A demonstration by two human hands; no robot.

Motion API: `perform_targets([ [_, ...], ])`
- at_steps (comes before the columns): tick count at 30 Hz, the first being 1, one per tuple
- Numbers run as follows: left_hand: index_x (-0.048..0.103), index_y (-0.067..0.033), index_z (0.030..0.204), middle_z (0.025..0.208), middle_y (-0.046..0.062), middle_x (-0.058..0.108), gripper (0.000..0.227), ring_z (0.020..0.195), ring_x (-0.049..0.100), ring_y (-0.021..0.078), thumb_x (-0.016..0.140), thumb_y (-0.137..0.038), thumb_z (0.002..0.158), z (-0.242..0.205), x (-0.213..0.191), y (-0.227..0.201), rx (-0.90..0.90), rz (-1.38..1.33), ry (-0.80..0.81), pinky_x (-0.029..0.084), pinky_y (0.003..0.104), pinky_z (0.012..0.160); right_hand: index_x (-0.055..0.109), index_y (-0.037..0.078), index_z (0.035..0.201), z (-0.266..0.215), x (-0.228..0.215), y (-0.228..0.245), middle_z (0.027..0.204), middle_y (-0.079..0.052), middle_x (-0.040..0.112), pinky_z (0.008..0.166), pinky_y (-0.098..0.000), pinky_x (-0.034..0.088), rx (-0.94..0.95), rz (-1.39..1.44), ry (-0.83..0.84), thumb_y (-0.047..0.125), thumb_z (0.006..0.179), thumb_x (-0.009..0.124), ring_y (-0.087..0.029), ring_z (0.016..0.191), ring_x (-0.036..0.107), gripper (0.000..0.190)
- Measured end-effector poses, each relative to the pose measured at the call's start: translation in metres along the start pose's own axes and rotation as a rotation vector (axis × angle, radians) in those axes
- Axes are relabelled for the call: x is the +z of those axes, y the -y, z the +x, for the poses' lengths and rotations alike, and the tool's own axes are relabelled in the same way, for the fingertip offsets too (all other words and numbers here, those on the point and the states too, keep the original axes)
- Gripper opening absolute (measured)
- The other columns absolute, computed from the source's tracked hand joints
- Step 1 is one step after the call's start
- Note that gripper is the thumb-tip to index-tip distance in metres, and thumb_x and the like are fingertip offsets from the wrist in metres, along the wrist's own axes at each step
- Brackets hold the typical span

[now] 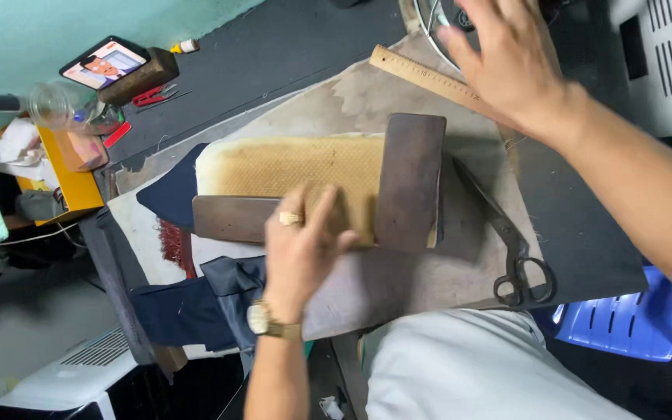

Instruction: The person cuts a piece of blue fabric using large shears, marks the fabric with pink chalk, and then irons the fabric on a specialized wooden block.

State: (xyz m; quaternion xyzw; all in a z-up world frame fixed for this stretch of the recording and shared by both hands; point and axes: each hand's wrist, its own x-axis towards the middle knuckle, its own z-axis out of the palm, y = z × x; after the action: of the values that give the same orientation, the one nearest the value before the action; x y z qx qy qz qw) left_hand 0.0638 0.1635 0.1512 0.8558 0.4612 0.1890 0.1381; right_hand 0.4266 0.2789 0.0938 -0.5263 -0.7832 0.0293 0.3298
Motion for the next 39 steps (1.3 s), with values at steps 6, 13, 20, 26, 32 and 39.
perform_targets([
  [6, 0.051, -0.0243, 0.153, 0.155, 0.014, 0.050, 0.083, 0.148, 0.042, 0.0360, 0.080, -0.040, 0.077, -0.049, -0.072, 0.134, -0.043, 0.335, 0.397, 0.029, 0.059, 0.120, 0.070, 0.001, 0.127, -0.071, 0.023, 0.133, 0.135, -0.024, 0.061, 0.115, -0.0484, 0.038, 0.059, -0.004, 0.088, 0.022, 0.103, 0.067, -0.038, 0.134, 0.050, 0.032],
  [13, 0.061, -0.0209, 0.144, 0.136, 0.019, 0.058, 0.063, 0.130, 0.057, 0.0383, 0.080, -0.040, 0.086, -0.063, -0.062, 0.205, 0.032, 0.176, 0.147, 0.041, 0.052, 0.115, 0.073, 0.005, 0.125, -0.083, 0.044, 0.165, 0.144, -0.029, 0.060, 0.124, -0.0542, 0.025, -0.002, -0.284, 0.079, 0.033, 0.110, 0.056, -0.041, 0.144, 0.048, 0.036],
  [20, 0.066, -0.0220, 0.135, 0.128, 0.021, 0.059, 0.062, 0.121, 0.061, 0.0391, 0.087, -0.036, 0.078, -0.038, -0.014, 0.140, 0.309, 0.015, 0.137, 0.046, 0.051, 0.108, 0.069, 0.010, 0.136, -0.087, 0.051, 0.162, 0.142, -0.025, 0.062, 0.124, -0.0518, 0.027, -0.024, -0.402, 0.092, 0.033, 0.110, 0.051, -0.037, 0.143, 0.049, 0.039],
  [26, 0.064, -0.0243, 0.135, 0.128, 0.020, 0.058, 0.062, 0.123, 0.059, 0.0383, 0.084, -0.041, 0.079, -0.027, 0.011, 0.105, 0.505, -0.015, 0.132, 0.045, 0.053, 0.109, 0.067, 0.012, 0.138, -0.090, 0.056, 0.158, 0.144, -0.024, 0.061, 0.124, -0.0510, 0.027, -0.043, -0.424, 0.082, 0.034, 0.111, 0.050, -0.036, 0.142, 0.050, 0.039],
  [32, 0.063, -0.0261, 0.138, 0.125, 0.017, 0.060, 0.057, 0.114, 0.062, 0.0353, 0.074, -0.052, 0.088, -0.016, 0.010, 0.106, 0.233, 0.193, 0.036, 0.047, 0.048, 0.092, 0.067, 0.014, 0.138, -0.088, 0.060, 0.156, 0.145, -0.022, 0.061, 0.124, -0.0512, 0.028, -0.026, -0.439, 0.067, 0.034, 0.109, 0.051, -0.035, 0.141, 0.051, 0.038],
  [39, 0.067, -0.0170, 0.137, 0.118, 0.021, 0.064, 0.059, 0.104, 0.061, 0.0365, 0.066, -0.056, 0.093, 0.018, 0.033, 0.018, -0.154, 0.285, -0.009, 0.045, 0.046, 0.079, 0.068, 0.013, 0.135, -0.085, 0.056, 0.162, 0.141, -0.022, 0.063, 0.123, -0.0511, 0.029, 0.001, -0.418, 0.095, 0.034, 0.109, 0.049, -0.035, 0.139, 0.054, 0.037],
])
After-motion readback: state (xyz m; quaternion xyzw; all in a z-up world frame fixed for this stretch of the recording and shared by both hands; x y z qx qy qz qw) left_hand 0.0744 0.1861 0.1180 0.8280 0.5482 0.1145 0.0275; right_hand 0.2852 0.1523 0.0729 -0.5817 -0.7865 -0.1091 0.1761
